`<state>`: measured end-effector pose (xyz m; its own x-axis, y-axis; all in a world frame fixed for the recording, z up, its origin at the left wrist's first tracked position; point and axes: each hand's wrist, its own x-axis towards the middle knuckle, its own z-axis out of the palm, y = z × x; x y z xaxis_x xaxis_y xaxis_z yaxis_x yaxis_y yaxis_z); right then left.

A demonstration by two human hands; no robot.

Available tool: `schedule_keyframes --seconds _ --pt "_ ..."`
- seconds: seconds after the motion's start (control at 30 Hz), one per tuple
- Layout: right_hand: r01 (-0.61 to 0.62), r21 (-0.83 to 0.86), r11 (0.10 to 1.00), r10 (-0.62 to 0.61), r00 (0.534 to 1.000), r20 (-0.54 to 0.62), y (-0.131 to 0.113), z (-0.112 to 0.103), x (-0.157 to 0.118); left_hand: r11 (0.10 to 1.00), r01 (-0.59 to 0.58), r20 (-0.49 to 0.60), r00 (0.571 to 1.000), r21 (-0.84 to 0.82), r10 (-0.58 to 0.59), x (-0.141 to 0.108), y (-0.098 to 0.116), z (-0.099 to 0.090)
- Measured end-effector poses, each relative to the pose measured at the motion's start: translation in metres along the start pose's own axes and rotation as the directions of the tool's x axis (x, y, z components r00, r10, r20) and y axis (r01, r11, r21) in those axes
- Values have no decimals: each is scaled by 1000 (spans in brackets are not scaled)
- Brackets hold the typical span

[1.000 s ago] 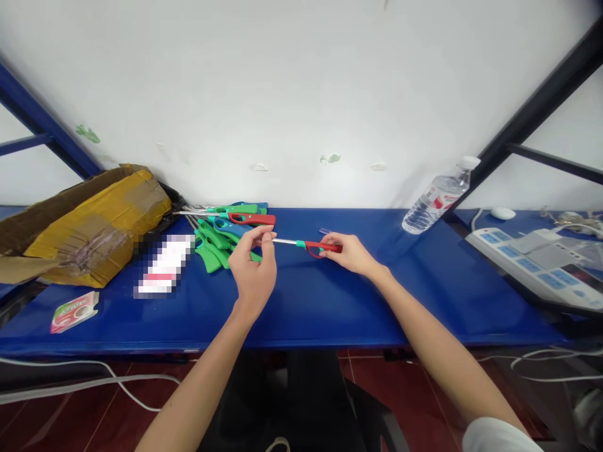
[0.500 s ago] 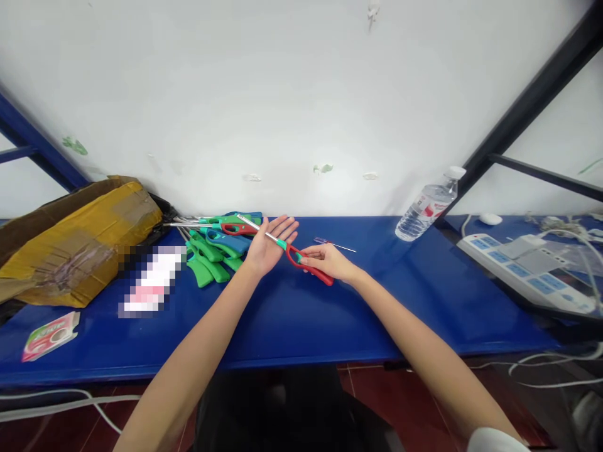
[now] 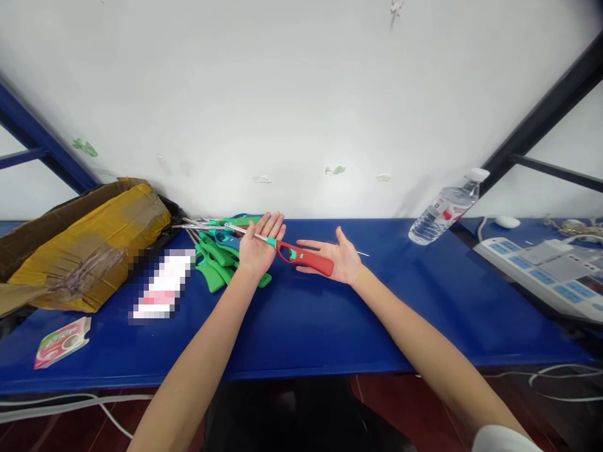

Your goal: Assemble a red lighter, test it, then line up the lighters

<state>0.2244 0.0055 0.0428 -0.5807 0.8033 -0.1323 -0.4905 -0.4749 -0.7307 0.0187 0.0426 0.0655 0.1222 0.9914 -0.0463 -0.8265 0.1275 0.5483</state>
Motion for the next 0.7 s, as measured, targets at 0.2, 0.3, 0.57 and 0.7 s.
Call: schedule_keyframes --seconds 0.2,0.3,0.57,0.7 --pt "21 -120 993 -25 999 -35 -4 0 -2 999 41 45 998 -10 -40 -9 -1 6" --pt "-73 -159 985 74 997 1 -1 -3 -1 997 78 90 993 12 -79 -11 -5 8" --pt "-234 -109 966 252 950 186 18 1 2 991 75 0 997 113 -76 -6 -12 10" --pt "-325 9 946 318 929 187 17 8 0 985 70 -20 997 156 -68 -1 -9 7"
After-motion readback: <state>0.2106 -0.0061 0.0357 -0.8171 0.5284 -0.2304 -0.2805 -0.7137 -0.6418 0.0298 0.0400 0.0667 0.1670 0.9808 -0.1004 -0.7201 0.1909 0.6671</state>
